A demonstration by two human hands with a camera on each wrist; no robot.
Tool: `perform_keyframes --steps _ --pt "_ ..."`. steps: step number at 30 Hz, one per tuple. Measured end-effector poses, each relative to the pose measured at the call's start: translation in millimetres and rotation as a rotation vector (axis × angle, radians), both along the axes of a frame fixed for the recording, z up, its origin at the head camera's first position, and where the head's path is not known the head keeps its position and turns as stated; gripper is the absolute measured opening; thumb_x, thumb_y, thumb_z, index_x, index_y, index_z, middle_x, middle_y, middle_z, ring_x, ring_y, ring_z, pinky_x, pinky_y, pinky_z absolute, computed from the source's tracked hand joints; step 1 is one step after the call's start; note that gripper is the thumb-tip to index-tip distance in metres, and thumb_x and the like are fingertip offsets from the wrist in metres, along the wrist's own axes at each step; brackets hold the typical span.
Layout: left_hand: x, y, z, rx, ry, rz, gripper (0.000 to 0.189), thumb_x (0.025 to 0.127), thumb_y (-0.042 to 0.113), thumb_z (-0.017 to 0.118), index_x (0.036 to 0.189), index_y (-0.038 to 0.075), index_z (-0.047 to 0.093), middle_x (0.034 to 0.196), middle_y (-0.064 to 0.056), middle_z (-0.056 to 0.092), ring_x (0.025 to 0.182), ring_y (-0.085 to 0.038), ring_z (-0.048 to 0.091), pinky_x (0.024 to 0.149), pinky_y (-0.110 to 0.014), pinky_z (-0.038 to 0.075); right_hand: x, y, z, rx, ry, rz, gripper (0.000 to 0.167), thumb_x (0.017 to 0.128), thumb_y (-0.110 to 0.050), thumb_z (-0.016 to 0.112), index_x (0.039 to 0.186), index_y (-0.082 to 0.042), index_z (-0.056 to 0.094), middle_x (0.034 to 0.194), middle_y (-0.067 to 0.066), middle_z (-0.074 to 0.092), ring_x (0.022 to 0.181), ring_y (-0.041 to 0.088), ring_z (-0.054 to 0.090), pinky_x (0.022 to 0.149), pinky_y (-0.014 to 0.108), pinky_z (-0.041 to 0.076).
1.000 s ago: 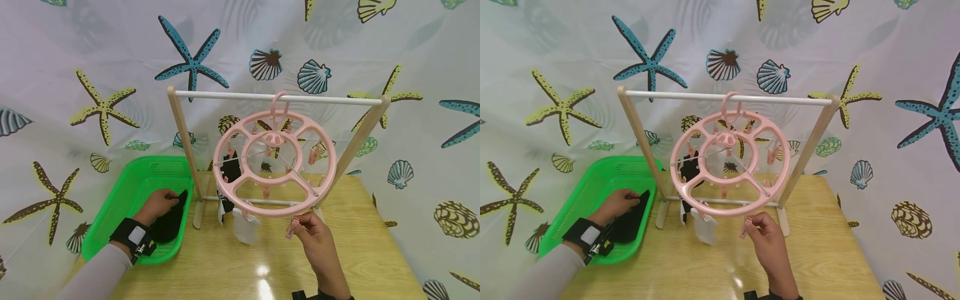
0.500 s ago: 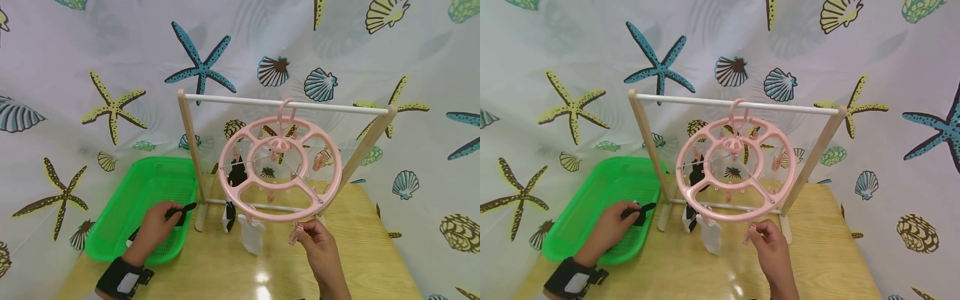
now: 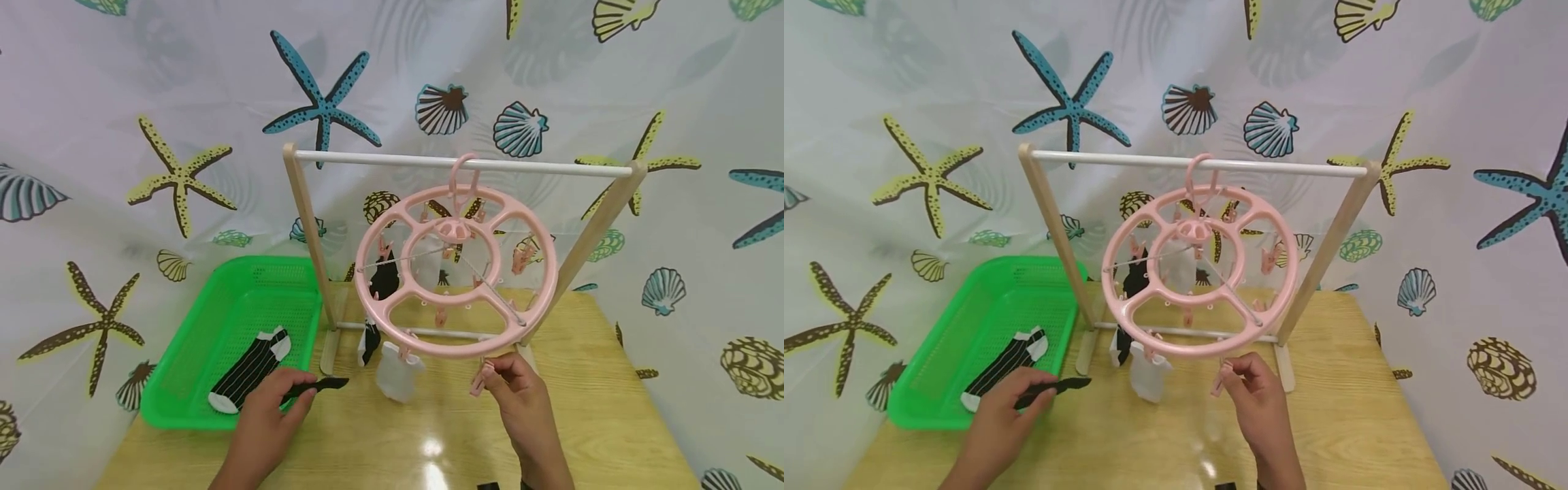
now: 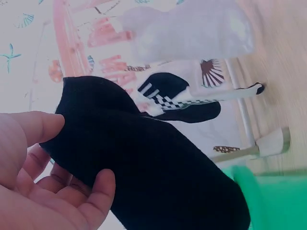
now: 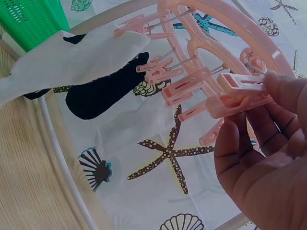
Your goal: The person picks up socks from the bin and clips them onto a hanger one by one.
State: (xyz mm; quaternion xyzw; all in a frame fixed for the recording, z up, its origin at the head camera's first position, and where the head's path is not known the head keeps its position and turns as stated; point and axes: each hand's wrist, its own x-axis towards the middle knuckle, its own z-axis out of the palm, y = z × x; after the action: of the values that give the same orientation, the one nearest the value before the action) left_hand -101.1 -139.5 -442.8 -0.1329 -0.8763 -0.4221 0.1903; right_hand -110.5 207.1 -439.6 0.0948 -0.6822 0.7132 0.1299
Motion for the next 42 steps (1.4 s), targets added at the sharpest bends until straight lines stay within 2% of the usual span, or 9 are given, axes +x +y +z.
perform_keyframes --steps 6,9,16,21,25,28,30,38,42 --pt "8.0 29.0 -9.0 -0.034 0.149 -0.022 0.036 0.074 -0.009 0.083 0.098 0.015 0.071 0.098 0.013 0.062 0.090 -0.006 0.063 0.075 -0.026 0.054 0.5 -1.0 0.7 -0.013 0.012 -0.002 0.010 0.098 0.007 0.053 0.100 0.016 0.050 0.092 0.008 0.063 0.076 0.017 0.064 0.075 0.026 0.055" --pt "9.7 44.3 -15.3 -0.060 0.177 -0.047 0.034 0.073 -0.008 0.084 0.096 0.014 0.071 0.096 0.011 0.062 0.087 -0.005 0.063 0.073 -0.022 0.053 0.7 -1.7 0.2 -0.026 0.020 -0.003 0.010 0.098 0.007 0.053 0.100 0.016 0.050 0.093 0.007 0.063 0.077 0.017 0.064 0.075 0.025 0.055" --pt "14.4 73.7 -19.5 -0.024 0.047 -0.145 0.024 0.081 0.000 0.079 0.097 0.016 0.071 0.095 0.013 0.060 0.083 -0.004 0.060 0.067 -0.023 0.053 0.6 -3.2 1.6 -0.021 0.040 0.007 0.009 0.098 0.008 0.053 0.101 0.016 0.050 0.092 0.008 0.063 0.077 0.017 0.064 0.073 0.024 0.054" --pt "17.5 90.1 -21.1 0.033 0.093 -0.236 0.027 0.079 -0.002 0.080 0.097 0.015 0.071 0.096 0.011 0.061 0.084 -0.007 0.062 0.068 -0.024 0.054 2.9 -6.3 1.6 0.002 -0.006 -0.014 0.010 0.098 0.005 0.055 0.100 0.014 0.051 0.092 0.007 0.064 0.078 0.017 0.064 0.073 0.024 0.054" --pt "18.6 99.8 -22.9 0.055 0.056 -0.299 0.021 0.084 0.001 0.077 0.098 0.015 0.071 0.096 0.008 0.063 0.084 -0.008 0.063 0.069 -0.025 0.054 4.0 -7.7 0.1 -0.017 0.017 -0.003 0.010 0.098 0.006 0.054 0.100 0.015 0.050 0.089 0.014 0.064 0.076 0.018 0.064 0.072 0.026 0.054" --pt "17.8 106.1 -24.4 0.069 -0.020 -0.320 0.016 0.089 0.004 0.074 0.100 0.015 0.071 0.099 0.006 0.064 0.087 -0.009 0.063 0.073 -0.028 0.055 3.6 -7.9 -0.8 -0.043 0.062 0.012 0.008 0.098 0.009 0.052 0.100 0.016 0.050 0.087 0.019 0.063 0.075 0.019 0.064 0.069 0.026 0.054" --pt "16.4 110.8 -25.2 0.070 -0.047 -0.324 0.014 0.090 0.005 0.073 0.101 0.014 0.071 0.099 0.006 0.064 0.089 -0.009 0.064 0.075 -0.029 0.055 3.3 -8.0 -1.5 -0.052 0.081 0.018 0.007 0.098 0.011 0.052 0.101 0.017 0.049 0.087 0.018 0.063 0.074 0.019 0.064 0.069 0.026 0.054" --pt "5.1 128.2 -24.6 0.067 -0.066 -0.368 0.012 0.092 0.009 0.070 0.103 0.013 0.070 0.096 0.005 0.064 0.078 -0.002 0.057 0.068 -0.021 0.050 3.8 -10.7 -2.2 -0.051 0.053 0.008 0.008 0.097 0.010 0.053 0.100 0.016 0.050 0.093 0.007 0.065 0.078 0.017 0.065 0.073 0.026 0.054" --pt "-2.0 135.2 -22.8 0.078 -0.084 -0.371 0.010 0.094 0.011 0.069 0.104 0.013 0.071 0.096 0.004 0.065 0.084 -0.004 0.060 0.071 -0.022 0.051 4.3 -11.2 -1.0 -0.041 0.039 -0.016 0.008 0.097 0.009 0.054 0.099 0.015 0.051 0.093 0.006 0.064 0.079 0.017 0.065 0.072 0.026 0.054"
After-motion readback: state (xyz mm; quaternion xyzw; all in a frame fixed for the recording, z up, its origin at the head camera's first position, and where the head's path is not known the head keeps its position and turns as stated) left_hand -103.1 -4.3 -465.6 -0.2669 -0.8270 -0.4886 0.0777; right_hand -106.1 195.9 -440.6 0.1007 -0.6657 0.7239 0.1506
